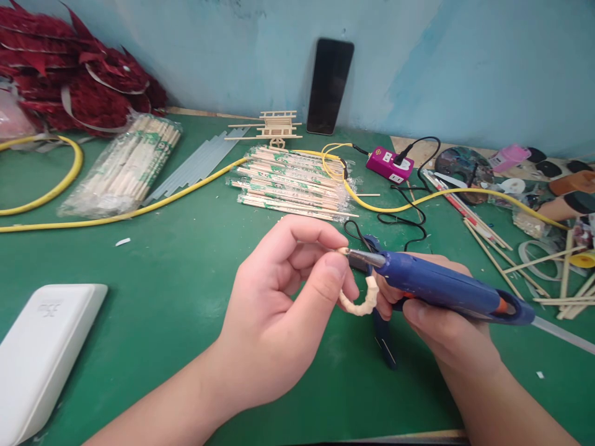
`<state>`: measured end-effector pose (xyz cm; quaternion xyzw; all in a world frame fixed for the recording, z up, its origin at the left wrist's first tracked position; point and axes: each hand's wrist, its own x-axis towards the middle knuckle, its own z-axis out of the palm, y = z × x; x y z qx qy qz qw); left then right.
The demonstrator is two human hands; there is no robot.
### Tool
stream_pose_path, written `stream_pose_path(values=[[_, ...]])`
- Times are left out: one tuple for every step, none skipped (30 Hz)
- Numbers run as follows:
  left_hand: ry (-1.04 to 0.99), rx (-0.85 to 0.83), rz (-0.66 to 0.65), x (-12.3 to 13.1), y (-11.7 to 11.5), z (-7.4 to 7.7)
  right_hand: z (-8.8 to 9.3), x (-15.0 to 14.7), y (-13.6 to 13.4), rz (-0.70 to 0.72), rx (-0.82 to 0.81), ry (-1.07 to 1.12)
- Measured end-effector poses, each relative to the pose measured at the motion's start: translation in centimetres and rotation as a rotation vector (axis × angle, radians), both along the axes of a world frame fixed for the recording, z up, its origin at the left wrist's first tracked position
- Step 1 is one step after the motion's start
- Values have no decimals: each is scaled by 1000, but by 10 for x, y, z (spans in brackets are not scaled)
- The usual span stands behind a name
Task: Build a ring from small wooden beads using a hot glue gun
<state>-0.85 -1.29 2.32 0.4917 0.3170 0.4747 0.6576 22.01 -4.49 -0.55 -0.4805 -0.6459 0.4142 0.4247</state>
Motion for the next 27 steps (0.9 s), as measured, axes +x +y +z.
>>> stream_pose_path(values=[[-1, 3, -1, 0, 0, 0, 0, 0, 0, -2, 1, -4], [-1, 5, -2, 0, 0, 0, 1, 0, 0, -4, 2, -8], [0, 7, -3, 0, 0, 1, 1, 0, 0, -5, 4, -10], [2, 8, -4, 0, 0, 1, 1, 0, -1, -3, 7, -11], [3, 9, -3, 0, 0, 1, 1, 0, -1, -2, 6, -10], [5, 12, -3, 0, 0, 1, 1, 0, -1, -2, 7, -7], [5, 15, -1, 0, 0, 1, 1, 0, -1, -1, 8, -5], [7, 16, 1, 0, 0, 1, 0, 0, -1, -5, 9, -3], [7, 20, 5, 0, 0, 1, 0, 0, -1, -9, 14, -2], [7, 23, 7, 1, -1, 1, -1, 0, 0, -11, 21, -3], [7, 25, 9, 1, -1, 1, -1, 0, 0, -14, 27, -5], [6, 28, 10, 1, -1, 0, -1, 0, 0, -15, 32, -8], [4, 29, 13, 1, -1, 0, -1, 0, 0, -16, 34, -10], [2, 29, 13, 2, -1, 0, -1, 0, 0, -16, 35, -13], [-1, 29, 14, 2, -1, 0, -1, 0, 0, -17, 33, -15], [-3, 29, 16, 2, -1, 0, -1, 0, 0, -19, 32, -17], [-5, 28, 17, 2, -1, 0, 0, 0, 0, -20, 29, -21], [-5, 25, 18, 2, -1, 0, 0, 0, 0, -21, 27, -24], [-3, 21, 20, 2, -1, 0, 1, 0, 0, -22, 20, -28], [-2, 18, 19, 2, -1, 1, 1, -1, 0, -21, 12, -31], [1, 14, 20, 1, 0, 1, 2, -1, 0, -19, 6, -34], [5, 11, 22, 1, 0, 2, 3, -1, 0, -17, 0, -38], [7, 10, 25, 1, 0, 2, 4, -2, 0, -17, -4, -43], [8, 11, 29, 1, 0, 2, 5, -2, 0, -19, -6, -50], [10, 12, 34, 1, 0, 3, 5, -2, 0, -22, -9, -56], [13, 11, 38, 1, 0, 3, 5, -2, 0, -24, -11, -60], [18, 10, 43, 1, 0, 3, 6, -2, 0, -25, -16, -62]])
